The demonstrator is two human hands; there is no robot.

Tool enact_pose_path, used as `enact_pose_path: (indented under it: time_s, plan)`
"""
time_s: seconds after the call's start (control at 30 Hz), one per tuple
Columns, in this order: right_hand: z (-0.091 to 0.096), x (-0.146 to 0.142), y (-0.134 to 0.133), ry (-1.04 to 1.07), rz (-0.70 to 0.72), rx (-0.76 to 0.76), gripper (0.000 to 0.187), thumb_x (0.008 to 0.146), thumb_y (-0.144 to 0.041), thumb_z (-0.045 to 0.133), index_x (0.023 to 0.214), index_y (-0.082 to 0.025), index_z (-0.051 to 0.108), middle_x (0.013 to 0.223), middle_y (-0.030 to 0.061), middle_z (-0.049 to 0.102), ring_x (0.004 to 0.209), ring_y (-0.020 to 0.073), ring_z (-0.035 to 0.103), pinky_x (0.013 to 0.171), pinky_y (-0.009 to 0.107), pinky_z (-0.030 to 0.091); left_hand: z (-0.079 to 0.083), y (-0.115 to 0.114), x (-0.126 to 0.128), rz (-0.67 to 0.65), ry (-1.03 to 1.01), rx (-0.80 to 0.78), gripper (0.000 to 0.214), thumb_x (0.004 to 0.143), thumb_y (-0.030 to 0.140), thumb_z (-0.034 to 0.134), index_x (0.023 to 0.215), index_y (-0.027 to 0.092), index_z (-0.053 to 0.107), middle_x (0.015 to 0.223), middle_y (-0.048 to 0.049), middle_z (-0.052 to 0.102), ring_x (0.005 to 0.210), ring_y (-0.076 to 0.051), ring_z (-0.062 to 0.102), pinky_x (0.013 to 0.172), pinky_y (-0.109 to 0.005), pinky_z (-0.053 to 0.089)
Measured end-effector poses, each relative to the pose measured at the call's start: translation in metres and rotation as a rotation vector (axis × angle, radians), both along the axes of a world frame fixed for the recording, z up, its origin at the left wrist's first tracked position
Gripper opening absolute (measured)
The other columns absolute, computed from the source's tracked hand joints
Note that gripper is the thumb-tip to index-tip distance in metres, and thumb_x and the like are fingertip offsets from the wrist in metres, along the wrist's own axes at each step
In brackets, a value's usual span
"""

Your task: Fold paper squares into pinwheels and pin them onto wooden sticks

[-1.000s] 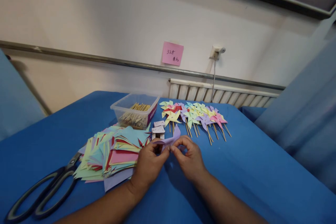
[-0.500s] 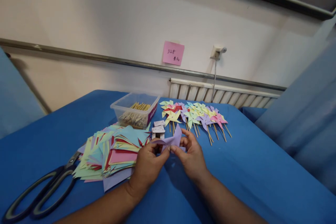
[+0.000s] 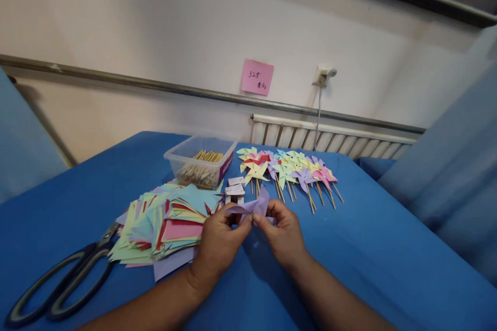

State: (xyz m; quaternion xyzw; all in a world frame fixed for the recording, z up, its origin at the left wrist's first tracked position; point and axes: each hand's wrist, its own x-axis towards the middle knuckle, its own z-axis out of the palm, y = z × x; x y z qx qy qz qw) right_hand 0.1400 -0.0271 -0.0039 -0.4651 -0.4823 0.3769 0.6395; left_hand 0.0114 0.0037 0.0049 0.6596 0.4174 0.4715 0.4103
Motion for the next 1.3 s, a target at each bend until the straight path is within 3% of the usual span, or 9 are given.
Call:
enact_pose_path:
  time_s: [0.17,0.5,1.1,1.3]
  plan:
    - [0.003,-0.001,-0.001,0.05,-0.005,-0.006,0.014,0.07,-0.028,0.069,0.073,-0.017,0.062,0.071,0.0001,0.064,0.066,0.0127,0.055,0.065,0.025,0.044,0.0,0.0,0.0,0.003,-0.012,0.0,0.011,0.07,0.025,0.065,0.078,0.019,0.067,0.074,0.0004,0.068,0.069,-0.016,0.061,0.062,-0.023,0.046]
    - [0.009,0.007,0.0,0.138,0.127,-0.026,0.017,0.067,-0.028,0.073,0.075,-0.016,0.064,0.071,0.0009,0.065,0.065,0.0125,0.057,0.067,0.026,0.045,0.005,-0.003,-0.002,-0.02,0.011,0.0,0.011,0.071,0.027,0.065,0.079,0.018,0.065,0.07,0.0009,0.065,0.065,-0.015,0.06,0.061,-0.023,0.046]
    - [0.009,0.001,-0.005,0.024,-0.001,-0.025,0.015,0.07,-0.028,0.07,0.071,-0.017,0.06,0.068,-0.0006,0.061,0.063,0.0115,0.053,0.062,0.024,0.041,0.004,-0.002,0.0,-0.014,0.022,0.038,0.009,0.072,0.024,0.063,0.079,0.019,0.064,0.071,0.002,0.064,0.065,-0.014,0.059,0.061,-0.022,0.044]
    - [0.007,0.002,-0.001,0.111,0.048,-0.031,0.017,0.069,-0.03,0.071,0.072,-0.016,0.061,0.068,-0.0001,0.063,0.062,0.0118,0.054,0.064,0.025,0.043,0.006,-0.004,-0.001,-0.022,0.026,0.033,0.009,0.072,0.025,0.062,0.078,0.019,0.064,0.071,0.0012,0.065,0.065,-0.014,0.06,0.061,-0.022,0.045]
